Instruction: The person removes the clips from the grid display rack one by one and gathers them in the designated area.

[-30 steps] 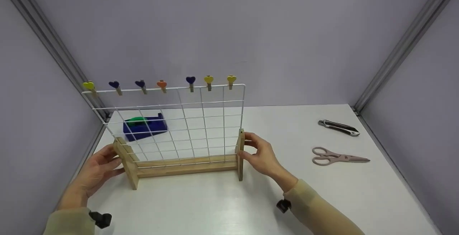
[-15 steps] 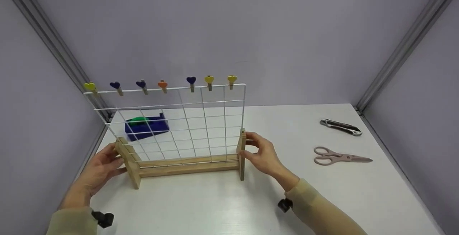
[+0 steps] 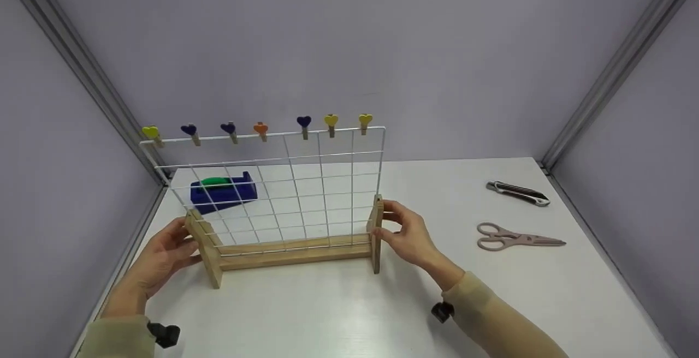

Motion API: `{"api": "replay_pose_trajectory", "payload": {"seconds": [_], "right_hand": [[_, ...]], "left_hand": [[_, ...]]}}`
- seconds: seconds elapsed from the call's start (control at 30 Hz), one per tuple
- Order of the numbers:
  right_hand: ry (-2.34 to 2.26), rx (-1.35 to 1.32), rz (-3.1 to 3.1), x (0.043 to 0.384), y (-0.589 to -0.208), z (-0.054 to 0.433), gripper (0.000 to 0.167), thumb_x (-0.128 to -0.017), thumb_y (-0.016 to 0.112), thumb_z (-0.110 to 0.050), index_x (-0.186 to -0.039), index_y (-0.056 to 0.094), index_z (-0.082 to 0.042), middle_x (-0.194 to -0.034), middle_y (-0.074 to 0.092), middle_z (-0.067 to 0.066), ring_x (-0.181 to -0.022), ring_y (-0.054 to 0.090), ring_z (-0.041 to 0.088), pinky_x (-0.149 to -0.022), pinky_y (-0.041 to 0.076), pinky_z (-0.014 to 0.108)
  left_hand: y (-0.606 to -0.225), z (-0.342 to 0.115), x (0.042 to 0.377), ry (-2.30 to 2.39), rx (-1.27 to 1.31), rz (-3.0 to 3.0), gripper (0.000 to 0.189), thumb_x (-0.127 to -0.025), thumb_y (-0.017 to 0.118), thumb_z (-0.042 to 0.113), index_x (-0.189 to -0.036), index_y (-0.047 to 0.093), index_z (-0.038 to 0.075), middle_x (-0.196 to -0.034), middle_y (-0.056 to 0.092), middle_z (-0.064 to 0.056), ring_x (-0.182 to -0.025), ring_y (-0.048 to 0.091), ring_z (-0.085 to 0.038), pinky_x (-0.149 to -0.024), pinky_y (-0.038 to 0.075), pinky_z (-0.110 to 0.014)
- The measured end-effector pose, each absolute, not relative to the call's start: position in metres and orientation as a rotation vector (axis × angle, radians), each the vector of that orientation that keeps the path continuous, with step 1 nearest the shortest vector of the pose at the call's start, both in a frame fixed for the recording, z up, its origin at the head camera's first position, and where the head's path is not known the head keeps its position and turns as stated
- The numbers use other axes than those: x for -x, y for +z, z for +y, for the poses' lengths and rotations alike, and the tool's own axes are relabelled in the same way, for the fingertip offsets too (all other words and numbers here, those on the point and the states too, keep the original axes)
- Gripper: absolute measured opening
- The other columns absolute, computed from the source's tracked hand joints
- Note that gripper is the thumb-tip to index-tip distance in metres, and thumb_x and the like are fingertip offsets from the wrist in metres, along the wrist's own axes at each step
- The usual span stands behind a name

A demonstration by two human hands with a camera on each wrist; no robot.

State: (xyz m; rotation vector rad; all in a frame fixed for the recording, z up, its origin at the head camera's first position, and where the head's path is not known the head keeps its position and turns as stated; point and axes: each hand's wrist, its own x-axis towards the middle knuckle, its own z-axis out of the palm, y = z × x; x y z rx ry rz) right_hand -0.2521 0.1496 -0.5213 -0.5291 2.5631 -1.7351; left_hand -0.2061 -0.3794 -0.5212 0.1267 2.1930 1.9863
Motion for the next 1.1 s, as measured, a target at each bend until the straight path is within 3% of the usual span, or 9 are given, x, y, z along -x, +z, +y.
{"api": "replay_pose_trajectory", "payload": {"seconds": [0.1, 0.33, 0.67, 0.93, 1.1], "right_hand": [[-1.726, 0.526, 2.583, 0.251, -0.520, 0.151, 0.053, -0.101, 0.078, 0.001, -0.152, 0.062, -0.002, -0.146, 0.072, 0.020, -0.142, 0.069, 0.043, -0.109, 0.066, 0.051], [-1.727, 0.515, 2.600, 0.251, -0.521, 0.158, 0.054, -0.101, 0.078, 0.002, -0.152, 0.062, -0.001, -0.146, 0.072, 0.021, -0.142, 0.068, 0.044, -0.115, 0.058, 0.068], [-1.721, 0.490, 2.597, 0.250, -0.521, 0.166, 0.055, -0.101, 0.078, 0.002, -0.154, 0.061, -0.001, -0.148, 0.071, 0.023, -0.144, 0.068, 0.044, -0.116, 0.060, 0.064], [-1.712, 0.438, 2.615, 0.249, -0.520, 0.175, 0.053, -0.102, 0.078, 0.001, -0.152, 0.063, -0.002, -0.145, 0.074, 0.021, -0.143, 0.068, 0.043, -0.117, 0.059, 0.065], [-1.700, 0.414, 2.626, 0.249, -0.520, 0.183, 0.055, -0.101, 0.078, 0.001, -0.154, 0.062, 0.000, -0.146, 0.074, 0.022, -0.144, 0.068, 0.043, -0.118, 0.057, 0.065]], "left_hand": [[-0.522, -0.378, 0.206, 1.979, -0.133, 2.197, 0.055, -0.110, 0.065, 0.003, -0.160, 0.053, 0.020, -0.141, 0.067, 0.017, -0.128, 0.069, -0.002, -0.102, 0.065, -0.026], [-0.522, -0.370, 0.208, 1.954, -0.142, 2.214, 0.056, -0.109, 0.067, 0.003, -0.160, 0.053, 0.021, -0.142, 0.067, 0.015, -0.128, 0.069, -0.003, -0.103, 0.065, -0.027], [-0.524, -0.361, 0.208, 1.978, -0.150, 2.229, 0.057, -0.109, 0.067, 0.001, -0.162, 0.050, 0.013, -0.140, 0.068, 0.014, -0.128, 0.070, -0.004, -0.102, 0.067, -0.029], [-0.524, -0.352, 0.208, 1.995, -0.162, 2.207, 0.057, -0.108, 0.067, 0.001, -0.159, 0.055, 0.023, -0.142, 0.068, 0.013, -0.129, 0.070, -0.005, -0.102, 0.067, -0.030], [-0.525, -0.342, 0.207, 2.002, -0.157, 2.207, 0.057, -0.107, 0.068, 0.000, -0.159, 0.055, 0.018, -0.141, 0.068, 0.012, -0.128, 0.071, -0.006, -0.102, 0.067, -0.031]]}}
